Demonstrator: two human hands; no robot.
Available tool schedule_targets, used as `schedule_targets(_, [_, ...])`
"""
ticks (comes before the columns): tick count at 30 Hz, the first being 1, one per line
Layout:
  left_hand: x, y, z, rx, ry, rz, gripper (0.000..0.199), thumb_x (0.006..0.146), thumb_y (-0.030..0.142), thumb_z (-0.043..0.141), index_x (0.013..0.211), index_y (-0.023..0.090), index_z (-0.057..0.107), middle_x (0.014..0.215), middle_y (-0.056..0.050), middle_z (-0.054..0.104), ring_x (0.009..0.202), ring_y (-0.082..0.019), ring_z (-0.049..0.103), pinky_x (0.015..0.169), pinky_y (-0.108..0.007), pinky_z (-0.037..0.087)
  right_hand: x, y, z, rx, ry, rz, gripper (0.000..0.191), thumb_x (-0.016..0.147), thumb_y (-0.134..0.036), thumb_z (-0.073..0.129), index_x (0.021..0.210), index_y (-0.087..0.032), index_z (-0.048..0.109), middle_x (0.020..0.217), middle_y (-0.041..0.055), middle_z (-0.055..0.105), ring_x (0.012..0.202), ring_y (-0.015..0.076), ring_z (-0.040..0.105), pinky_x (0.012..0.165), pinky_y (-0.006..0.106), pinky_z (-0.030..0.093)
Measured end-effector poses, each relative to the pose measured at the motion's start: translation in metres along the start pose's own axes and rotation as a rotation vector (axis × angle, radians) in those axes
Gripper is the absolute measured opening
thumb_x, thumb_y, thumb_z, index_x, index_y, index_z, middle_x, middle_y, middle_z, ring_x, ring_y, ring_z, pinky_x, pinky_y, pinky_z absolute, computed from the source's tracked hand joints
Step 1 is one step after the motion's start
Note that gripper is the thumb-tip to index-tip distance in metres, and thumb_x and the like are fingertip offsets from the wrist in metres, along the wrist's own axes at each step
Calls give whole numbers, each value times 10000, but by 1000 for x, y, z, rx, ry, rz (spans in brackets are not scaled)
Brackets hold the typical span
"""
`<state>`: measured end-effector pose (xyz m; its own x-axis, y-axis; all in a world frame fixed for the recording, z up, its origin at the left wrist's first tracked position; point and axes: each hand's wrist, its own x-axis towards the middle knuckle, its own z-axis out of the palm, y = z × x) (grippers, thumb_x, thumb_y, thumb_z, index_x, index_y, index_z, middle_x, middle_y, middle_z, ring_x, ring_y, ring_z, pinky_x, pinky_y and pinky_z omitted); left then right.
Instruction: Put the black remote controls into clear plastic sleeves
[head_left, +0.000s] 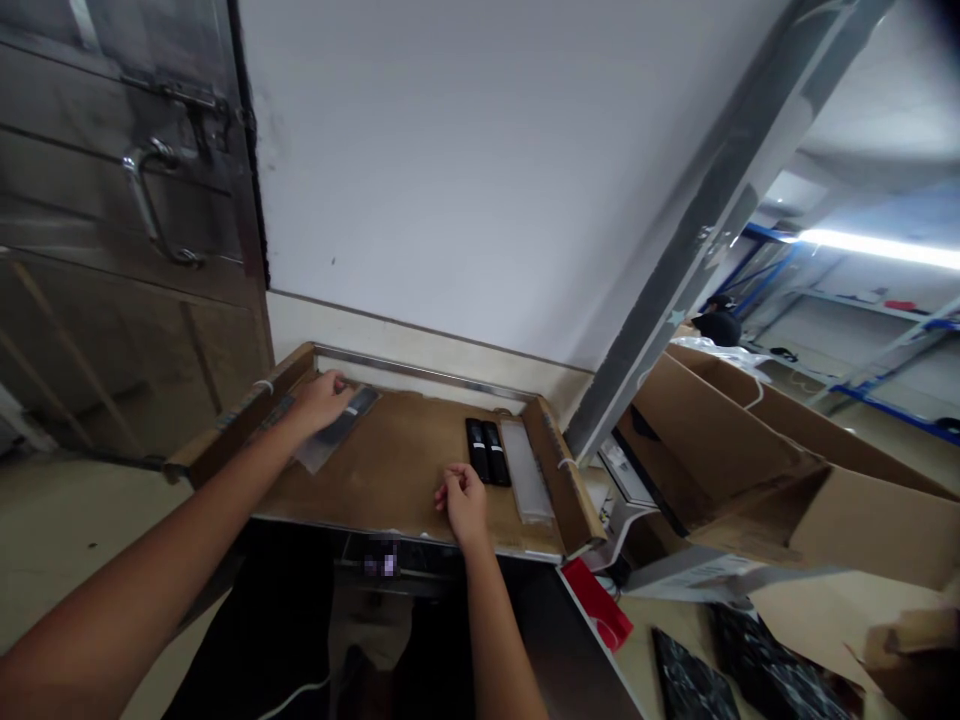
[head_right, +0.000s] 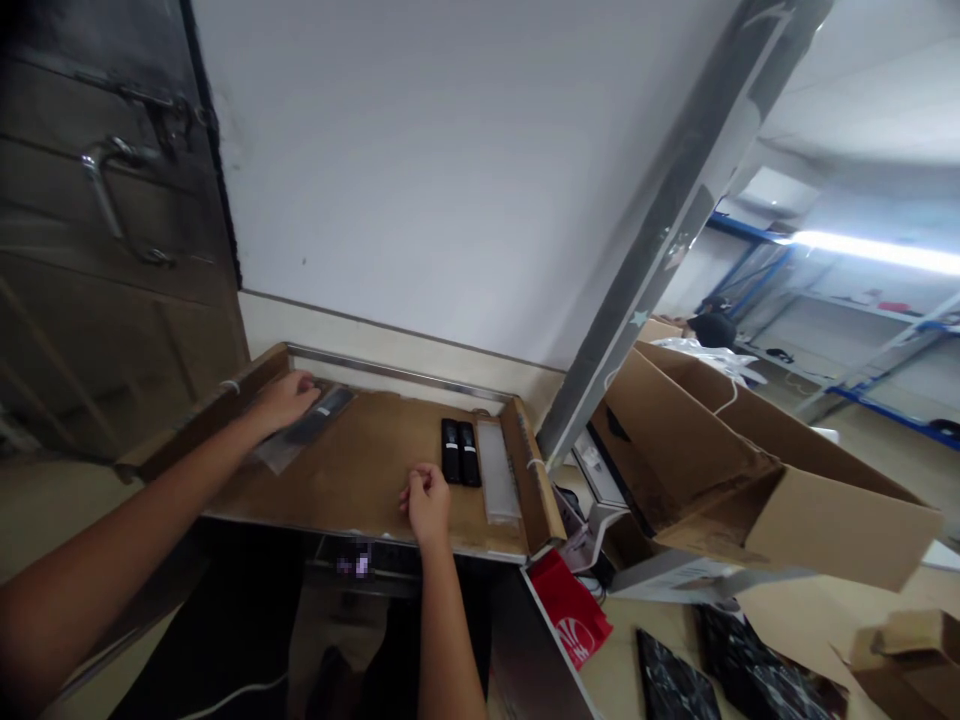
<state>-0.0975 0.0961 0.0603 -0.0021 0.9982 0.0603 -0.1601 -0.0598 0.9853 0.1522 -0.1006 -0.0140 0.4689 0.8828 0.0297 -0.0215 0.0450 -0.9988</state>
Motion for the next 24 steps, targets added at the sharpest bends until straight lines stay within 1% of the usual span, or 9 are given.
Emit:
schedule_targets(3, [-29,-11,14,526,-234,285,184,727,119,701,897,185,728,1009,-111,697,1149,-309,580,1076,-409,392,2,3,-1,-59,28,-18,329,768,-475,632,938,-196,595,573,-60,547,476,144,547,408,224,414])
schedule_targets(4, [-38,-18,20,718,-321,359,194,768,154,660,949,177,727,1103,-129,688,1182,-318,560,1102,-444,357,3,3,-3,-103,54,-42,317,777,-465,617,940,-193,602,585,-56,554,486,143,544,434,230,422])
schedule_targets(5, [-47,-25,24,903,-349,408,209,804,173,612,981,162,722,1171,-152,671,1207,-334,540,1107,-484,333,3,3,-4,-159,92,-79,303,785,-452,603,935,-189,612,605,-47,568,511,144,550,474,237,436])
schedule_targets(7, [-58,-40,30,1182,-290,477,276,872,196,507,1053,127,704,1252,-200,636,1248,-367,502,1089,-547,304,4,2,-8,-286,175,-170,276,793,-424,580,908,-179,635,660,-21,603,592,150,575,577,252,461])
schedule_targets(9, [-64,-51,31,1299,-166,532,347,921,210,421,1135,104,673,1299,-228,611,1281,-373,475,1076,-558,287,4,1,-10,-384,225,-230,266,801,-404,561,897,-172,651,698,-2,625,654,161,591,652,264,463])
schedule_targets(12, [-65,-59,29,1318,-43,579,364,937,205,384,1161,104,652,1319,-233,599,1294,-357,469,1089,-543,259,3,-1,-10,-445,236,-246,262,822,-384,531,911,-170,653,704,2,627,663,169,592,672,269,454])
schedule_targets(14, [-66,-62,29,1301,-44,614,344,926,185,390,1127,108,659,1293,-226,611,1282,-347,480,1100,-532,254,2,-1,-8,-469,248,-258,247,831,-370,519,901,-171,648,695,1,618,656,170,586,665,268,450])
schedule_targets(20, [-81,-71,42,1077,-373,664,281,896,162,429,1046,174,667,1093,-143,674,1077,-284,595,998,-442,413,-4,-1,-1,-614,398,-409,249,838,-285,493,981,-143,639,833,71,639,782,206,592,779,315,469])
schedule_targets(24, [-88,-76,47,902,-415,606,247,876,164,456,1025,190,651,1150,-123,658,1099,-262,594,1010,-420,438,-14,-5,-18,-841,576,-540,280,851,-244,500,1062,-130,645,1023,156,632,1008,284,557,934,420,432])
